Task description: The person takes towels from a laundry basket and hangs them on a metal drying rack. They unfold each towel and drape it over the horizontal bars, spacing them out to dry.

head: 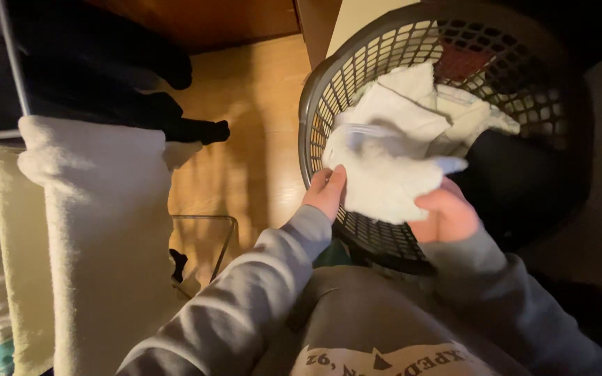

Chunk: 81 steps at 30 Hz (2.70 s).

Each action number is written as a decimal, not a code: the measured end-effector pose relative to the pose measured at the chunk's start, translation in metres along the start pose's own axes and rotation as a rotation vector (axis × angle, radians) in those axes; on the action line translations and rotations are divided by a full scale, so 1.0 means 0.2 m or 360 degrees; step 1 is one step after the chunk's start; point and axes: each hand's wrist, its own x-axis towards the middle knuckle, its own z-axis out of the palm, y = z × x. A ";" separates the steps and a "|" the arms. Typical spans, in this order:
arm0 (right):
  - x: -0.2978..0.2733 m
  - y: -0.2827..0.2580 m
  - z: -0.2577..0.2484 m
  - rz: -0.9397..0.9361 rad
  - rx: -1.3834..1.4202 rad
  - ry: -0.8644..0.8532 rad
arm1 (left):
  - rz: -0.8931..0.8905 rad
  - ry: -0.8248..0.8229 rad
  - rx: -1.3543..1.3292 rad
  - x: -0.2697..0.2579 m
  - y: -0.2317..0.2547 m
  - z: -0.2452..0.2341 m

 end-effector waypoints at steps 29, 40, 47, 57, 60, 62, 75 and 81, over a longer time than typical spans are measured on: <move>-0.34 0.46 0.92 -0.1070 -0.1859 -0.0827 | 0.1386 0.0985 0.0422 -1.48 -0.18 -0.99; -0.71 0.72 1.41 -0.1363 -0.1496 -0.1260 | 0.1578 0.1987 0.0556 -2.26 -0.81 -1.50; -1.03 0.98 1.72 -0.0587 -0.0829 -0.1673 | 0.1398 0.2337 0.0726 -2.74 -1.12 -1.63; -1.94 1.50 2.15 -0.0029 -0.0767 -0.2101 | 0.1187 0.2182 0.0572 -2.83 -1.49 -1.85; -1.90 1.70 2.27 0.0277 -0.0869 -0.2149 | 0.1287 0.2460 0.0283 -2.85 -1.55 -1.90; -2.02 1.68 2.25 0.0375 -0.0806 -0.2264 | 0.1307 0.2475 0.0075 -2.87 -1.65 -1.94; -2.11 1.83 2.21 0.0298 -0.1412 -0.2769 | 0.1142 0.2620 -0.0561 -3.10 -1.70 -1.89; -2.11 1.86 2.21 0.0125 -0.1440 -0.2847 | 0.1089 0.2358 -0.0167 -3.31 -1.76 -1.86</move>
